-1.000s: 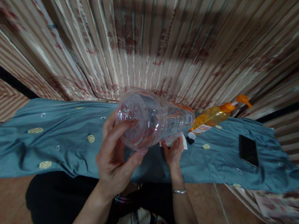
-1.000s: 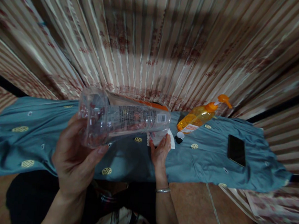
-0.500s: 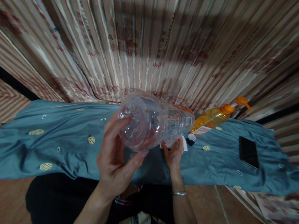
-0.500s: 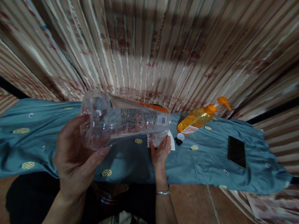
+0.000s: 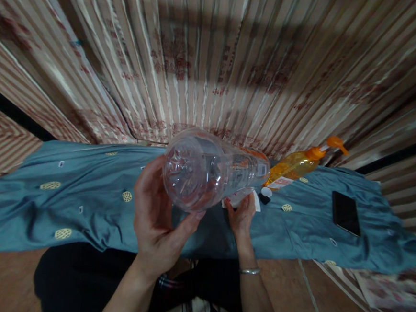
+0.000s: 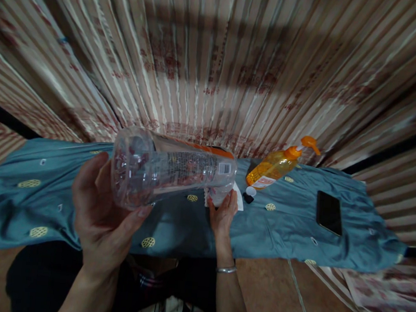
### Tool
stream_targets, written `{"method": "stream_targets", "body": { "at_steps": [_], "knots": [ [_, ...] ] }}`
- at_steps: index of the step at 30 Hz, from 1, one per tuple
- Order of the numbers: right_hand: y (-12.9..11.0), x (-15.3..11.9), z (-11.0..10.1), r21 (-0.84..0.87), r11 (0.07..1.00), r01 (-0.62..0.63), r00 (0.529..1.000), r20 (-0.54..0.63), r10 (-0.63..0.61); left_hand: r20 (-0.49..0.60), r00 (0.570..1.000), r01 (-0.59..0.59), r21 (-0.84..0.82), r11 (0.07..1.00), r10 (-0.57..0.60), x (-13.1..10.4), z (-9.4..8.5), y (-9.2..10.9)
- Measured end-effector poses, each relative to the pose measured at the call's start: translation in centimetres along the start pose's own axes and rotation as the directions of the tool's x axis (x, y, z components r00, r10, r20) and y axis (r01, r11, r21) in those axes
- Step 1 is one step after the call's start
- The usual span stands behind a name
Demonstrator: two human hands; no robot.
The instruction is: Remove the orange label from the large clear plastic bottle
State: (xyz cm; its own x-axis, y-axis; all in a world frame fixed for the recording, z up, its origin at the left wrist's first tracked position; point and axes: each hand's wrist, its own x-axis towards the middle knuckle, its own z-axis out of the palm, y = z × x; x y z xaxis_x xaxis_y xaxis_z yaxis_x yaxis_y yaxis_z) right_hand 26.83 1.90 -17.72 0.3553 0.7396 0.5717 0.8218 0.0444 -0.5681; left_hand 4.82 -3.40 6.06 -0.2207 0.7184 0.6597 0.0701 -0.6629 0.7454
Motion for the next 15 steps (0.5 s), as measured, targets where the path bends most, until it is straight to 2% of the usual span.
{"method": "stream_targets", "body": {
  "at_steps": [5, 15],
  "knots": [
    [0.37, -0.25, 0.29, 0.050, 0.999, 0.002, 1.000, 0.011, -0.002, 0.018, 1.000, 0.002, -0.003, 1.000, -0.002, 0.04, -0.22, 0.05],
    [0.43, -0.36, 0.30, 0.014, 0.999, 0.037, 0.999, -0.023, -0.037, 0.017, 1.000, 0.026, -0.006, 1.000, -0.026, -0.12, -0.34, -0.19]
  ]
}}
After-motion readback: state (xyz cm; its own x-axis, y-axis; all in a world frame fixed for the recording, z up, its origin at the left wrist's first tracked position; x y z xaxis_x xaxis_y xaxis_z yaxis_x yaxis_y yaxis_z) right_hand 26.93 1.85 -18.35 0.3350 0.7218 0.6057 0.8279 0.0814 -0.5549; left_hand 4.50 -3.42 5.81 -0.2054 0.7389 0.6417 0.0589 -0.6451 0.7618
